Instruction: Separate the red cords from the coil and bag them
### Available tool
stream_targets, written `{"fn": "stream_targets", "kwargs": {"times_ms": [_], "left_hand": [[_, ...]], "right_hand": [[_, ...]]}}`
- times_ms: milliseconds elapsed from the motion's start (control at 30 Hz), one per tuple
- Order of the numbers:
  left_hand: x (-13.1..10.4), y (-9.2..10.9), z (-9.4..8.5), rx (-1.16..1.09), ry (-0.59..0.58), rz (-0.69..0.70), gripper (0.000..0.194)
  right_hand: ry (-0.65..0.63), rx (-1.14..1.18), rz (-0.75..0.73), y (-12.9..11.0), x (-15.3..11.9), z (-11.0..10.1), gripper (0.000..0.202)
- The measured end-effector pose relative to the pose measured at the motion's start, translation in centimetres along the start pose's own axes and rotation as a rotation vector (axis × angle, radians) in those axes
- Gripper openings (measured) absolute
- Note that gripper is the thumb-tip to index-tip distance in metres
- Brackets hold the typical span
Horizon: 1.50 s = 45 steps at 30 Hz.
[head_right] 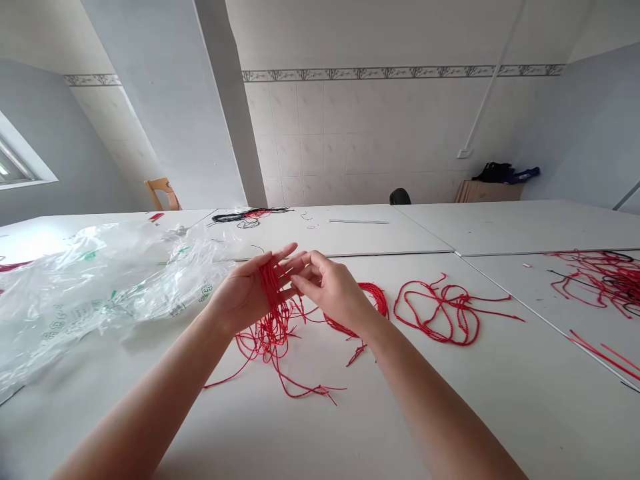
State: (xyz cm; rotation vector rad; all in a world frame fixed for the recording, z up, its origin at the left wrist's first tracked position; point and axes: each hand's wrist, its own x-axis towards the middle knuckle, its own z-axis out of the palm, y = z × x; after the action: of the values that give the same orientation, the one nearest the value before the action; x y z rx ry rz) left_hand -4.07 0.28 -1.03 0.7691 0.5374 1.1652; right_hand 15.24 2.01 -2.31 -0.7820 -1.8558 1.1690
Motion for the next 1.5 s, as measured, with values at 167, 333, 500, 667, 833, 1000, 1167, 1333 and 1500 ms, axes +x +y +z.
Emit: {"fn": "stream_targets", "kwargs": {"times_ms": [167,333,500,667,833,1000,1167,1333,1500], "left_hand": [[-0.3,-0.1,0.2,0.057,-0.017,-0.056,0.031],[-0.4,0.0,0.3,0.070,-0.062,-0.088,0.029],[-0.5,0.5,0.1,0.037,-0.065,-0.101,0.035],[-0.5,0.6,-0.2,0.001,-0.101,-0.141,0.044],[-0.4,0.6,-0.4,-0.007,-0.116,-0.152,0.044],[-0.5,0.7,-0.1,0.030,-0.147,-0.143,0.041],[-0.5,0.8,0.0,0.031,-0.170,-0.136,0.039],[-0.5,0.7,-0.2,0.029,-0.149,-0.163,0.041],[-0.5,0.8,-0.2,0.022,-0.149,-0.157,0.039]], "right_hand": [[-0.011,0.044,0.017,-0.3,-0.1,0.4,0.031],[0.027,0.127,0.000,-0.2,0.1,1.0,0.022],[0.063,0.121,0.059,-0.4,-0.1,1.0,0.022],[0.060,0.046,0.040,-0.3,-0.3,1.9,0.029],[0.074,-0.046,0.043,-0.1,-0.2,2.3,0.024],[0.143,0.160,0.054,-0.5,0.0,1.5,0.018],[0.109,0.260,0.110,-0.5,0.1,1.1,0.017],[0.006,0.109,0.119,-0.4,-0.1,1.7,0.030],[0.073,0.092,0.065,-0.6,0.0,1.7,0.026]]}}
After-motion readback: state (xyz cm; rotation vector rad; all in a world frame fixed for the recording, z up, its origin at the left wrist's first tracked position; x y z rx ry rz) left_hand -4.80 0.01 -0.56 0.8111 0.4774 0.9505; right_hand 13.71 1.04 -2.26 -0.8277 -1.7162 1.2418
